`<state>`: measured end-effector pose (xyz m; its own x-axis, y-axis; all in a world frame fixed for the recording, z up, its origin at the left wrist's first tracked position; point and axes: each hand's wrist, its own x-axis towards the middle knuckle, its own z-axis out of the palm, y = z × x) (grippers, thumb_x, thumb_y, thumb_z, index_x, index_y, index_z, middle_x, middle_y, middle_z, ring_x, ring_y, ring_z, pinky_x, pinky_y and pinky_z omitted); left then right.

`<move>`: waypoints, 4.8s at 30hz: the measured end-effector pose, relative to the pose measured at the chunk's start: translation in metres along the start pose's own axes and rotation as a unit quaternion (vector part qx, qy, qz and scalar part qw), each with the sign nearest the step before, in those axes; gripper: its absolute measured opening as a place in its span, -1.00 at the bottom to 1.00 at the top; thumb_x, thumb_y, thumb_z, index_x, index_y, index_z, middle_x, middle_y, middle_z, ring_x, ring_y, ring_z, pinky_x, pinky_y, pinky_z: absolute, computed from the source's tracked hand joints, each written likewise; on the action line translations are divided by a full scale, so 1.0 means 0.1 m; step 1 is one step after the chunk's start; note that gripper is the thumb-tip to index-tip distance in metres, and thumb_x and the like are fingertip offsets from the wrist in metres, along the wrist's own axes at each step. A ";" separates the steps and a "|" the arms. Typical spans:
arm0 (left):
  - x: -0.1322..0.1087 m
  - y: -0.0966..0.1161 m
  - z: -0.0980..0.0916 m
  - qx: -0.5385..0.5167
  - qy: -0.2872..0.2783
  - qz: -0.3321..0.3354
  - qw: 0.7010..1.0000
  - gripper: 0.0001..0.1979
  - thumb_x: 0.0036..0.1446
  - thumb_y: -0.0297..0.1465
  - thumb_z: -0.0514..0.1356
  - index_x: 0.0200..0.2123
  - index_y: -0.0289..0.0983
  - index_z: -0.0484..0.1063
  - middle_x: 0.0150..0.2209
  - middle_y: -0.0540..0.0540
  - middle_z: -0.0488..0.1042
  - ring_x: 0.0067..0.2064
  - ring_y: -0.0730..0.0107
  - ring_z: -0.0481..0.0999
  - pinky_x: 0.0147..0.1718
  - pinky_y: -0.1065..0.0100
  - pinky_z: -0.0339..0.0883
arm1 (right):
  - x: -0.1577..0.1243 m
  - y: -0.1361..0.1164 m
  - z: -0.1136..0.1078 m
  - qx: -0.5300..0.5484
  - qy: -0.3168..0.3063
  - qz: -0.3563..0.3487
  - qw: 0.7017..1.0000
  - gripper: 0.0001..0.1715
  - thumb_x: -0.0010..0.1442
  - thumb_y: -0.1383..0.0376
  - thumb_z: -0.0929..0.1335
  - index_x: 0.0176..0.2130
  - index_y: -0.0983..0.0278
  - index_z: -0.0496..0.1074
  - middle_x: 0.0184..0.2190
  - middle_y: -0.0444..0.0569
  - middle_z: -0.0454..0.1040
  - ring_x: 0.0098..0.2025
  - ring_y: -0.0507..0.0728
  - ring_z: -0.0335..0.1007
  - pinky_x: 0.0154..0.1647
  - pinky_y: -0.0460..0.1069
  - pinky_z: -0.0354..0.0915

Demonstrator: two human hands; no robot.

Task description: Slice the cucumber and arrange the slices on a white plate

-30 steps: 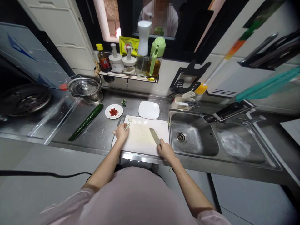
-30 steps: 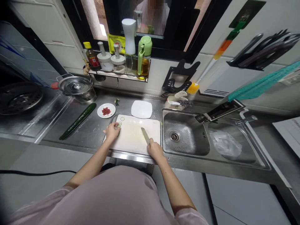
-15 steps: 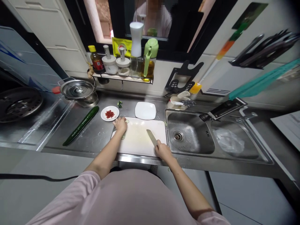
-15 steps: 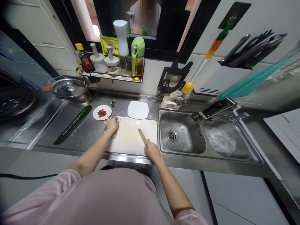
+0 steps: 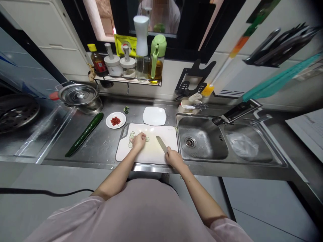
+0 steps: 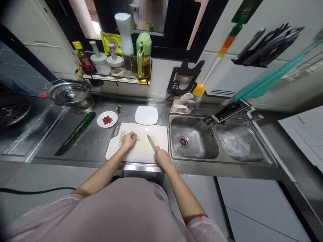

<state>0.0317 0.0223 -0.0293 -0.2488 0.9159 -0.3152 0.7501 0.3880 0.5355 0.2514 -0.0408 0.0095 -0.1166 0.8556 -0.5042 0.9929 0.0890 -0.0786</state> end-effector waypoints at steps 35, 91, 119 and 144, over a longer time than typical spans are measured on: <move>0.21 -0.03 0.04 0.074 -0.017 0.010 0.997 -0.81 0.12 -0.34 0.11 -0.32 -0.10 0.55 -0.23 -0.15 0.58 0.09 -0.02 0.30 -0.01 0.04 -0.01 | -0.02 -0.36 -0.18 -0.052 -0.062 -0.107 0.991 -0.62 0.24 0.48 0.15 0.05 0.33 0.21 -0.16 0.21 0.52 -0.07 0.24 0.47 -0.18 0.02 0.27; -0.01 0.06 0.04 0.113 0.003 0.058 0.992 -0.87 0.11 -0.33 0.15 -0.27 -0.14 0.48 -0.05 -0.14 0.52 0.10 -0.01 0.28 -0.01 0.05 0.00 | -0.08 -0.22 -0.06 0.009 -0.054 -0.082 0.995 -0.70 0.26 0.39 0.18 0.00 0.31 0.25 -0.16 0.17 0.51 -0.15 0.19 0.46 -0.29 -0.04 0.17; -0.49 -0.82 -0.33 0.014 0.095 -0.065 0.993 -0.85 0.12 -0.29 0.17 -0.27 -0.12 0.53 -0.28 -0.03 0.58 -0.09 0.17 0.45 -0.08 0.18 0.06 | 0.67 0.41 0.08 0.206 0.190 0.096 0.955 -0.56 0.25 0.20 0.29 0.05 0.39 0.30 -0.23 0.12 0.55 -0.19 0.18 0.49 -0.23 -0.07 0.24; -0.23 -0.03 -0.14 -0.093 0.168 0.005 0.981 -0.80 0.15 -0.35 0.13 -0.19 -0.13 0.52 -0.22 -0.06 0.55 -0.09 0.19 0.44 -0.05 0.15 0.07 | 0.56 0.33 -0.16 0.065 0.100 0.169 0.978 -0.50 0.32 0.01 0.22 0.05 0.33 0.26 -0.12 0.24 0.51 -0.04 0.29 0.47 -0.14 0.06 0.30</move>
<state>0.0270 0.0018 -0.0130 -0.4535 0.8899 -0.0502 0.6369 0.3629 0.6802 0.2785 0.0181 -0.0072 0.2377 0.9090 -0.3424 0.9611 -0.2710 -0.0523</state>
